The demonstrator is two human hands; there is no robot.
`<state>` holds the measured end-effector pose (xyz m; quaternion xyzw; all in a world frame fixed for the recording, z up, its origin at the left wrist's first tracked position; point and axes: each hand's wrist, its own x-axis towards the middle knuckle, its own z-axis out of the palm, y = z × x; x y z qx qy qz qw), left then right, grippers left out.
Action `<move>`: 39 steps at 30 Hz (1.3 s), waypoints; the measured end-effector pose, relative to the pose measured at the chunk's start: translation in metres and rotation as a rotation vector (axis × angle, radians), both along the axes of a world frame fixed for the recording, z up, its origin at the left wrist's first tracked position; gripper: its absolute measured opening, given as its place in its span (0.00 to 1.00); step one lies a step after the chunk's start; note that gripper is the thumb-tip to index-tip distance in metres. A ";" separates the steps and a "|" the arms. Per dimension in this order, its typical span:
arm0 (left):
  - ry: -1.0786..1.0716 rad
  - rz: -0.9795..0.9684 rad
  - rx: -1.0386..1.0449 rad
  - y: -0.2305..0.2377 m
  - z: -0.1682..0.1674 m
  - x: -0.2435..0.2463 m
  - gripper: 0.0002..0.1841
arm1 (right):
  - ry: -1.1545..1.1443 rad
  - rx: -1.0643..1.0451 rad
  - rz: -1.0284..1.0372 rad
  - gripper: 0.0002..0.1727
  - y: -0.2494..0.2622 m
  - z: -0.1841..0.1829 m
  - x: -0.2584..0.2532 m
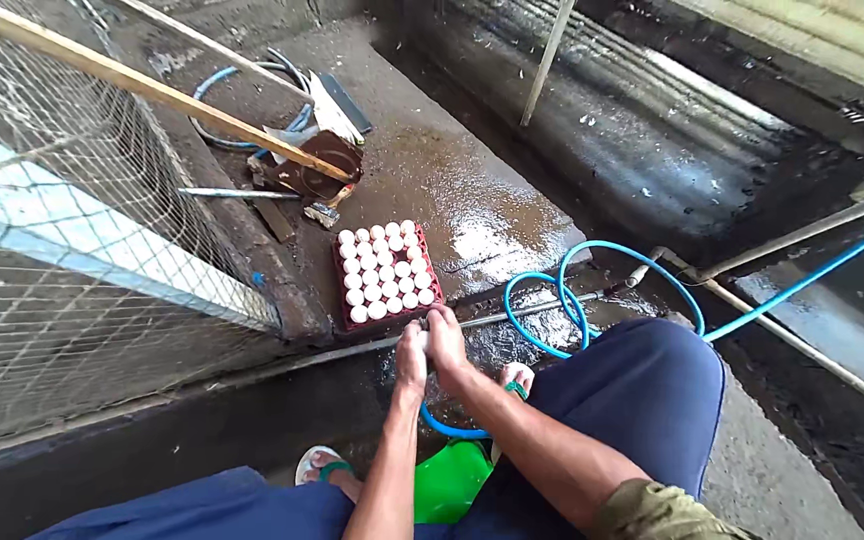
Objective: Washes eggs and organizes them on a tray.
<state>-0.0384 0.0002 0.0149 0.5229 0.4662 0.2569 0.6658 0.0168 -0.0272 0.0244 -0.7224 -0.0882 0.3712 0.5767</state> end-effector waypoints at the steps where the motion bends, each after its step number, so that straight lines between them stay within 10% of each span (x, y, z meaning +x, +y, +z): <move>1: -0.009 0.023 0.024 -0.001 0.001 0.001 0.23 | -0.061 0.026 0.021 0.26 -0.006 0.003 -0.009; 7: -0.074 -0.077 -0.154 0.002 -0.006 -0.005 0.22 | 0.301 0.002 -0.068 0.22 0.008 -0.012 0.022; 12: -0.165 -0.048 -0.068 0.002 -0.002 -0.004 0.25 | -0.211 0.079 0.117 0.27 -0.003 0.000 0.002; 23: -0.008 -0.038 -0.118 -0.001 0.001 -0.001 0.26 | 0.089 -0.018 -0.030 0.24 0.006 -0.007 0.018; 27: -0.062 0.001 -0.107 0.000 0.001 -0.002 0.23 | -0.142 0.071 0.048 0.25 -0.005 -0.008 -0.006; 32: -0.115 -0.138 -0.367 0.018 -0.008 -0.013 0.22 | 0.545 0.014 0.012 0.19 0.017 -0.022 0.032; 39: -0.004 -0.036 -0.140 0.025 -0.015 -0.002 0.27 | -0.177 0.007 0.249 0.25 0.021 -0.025 0.015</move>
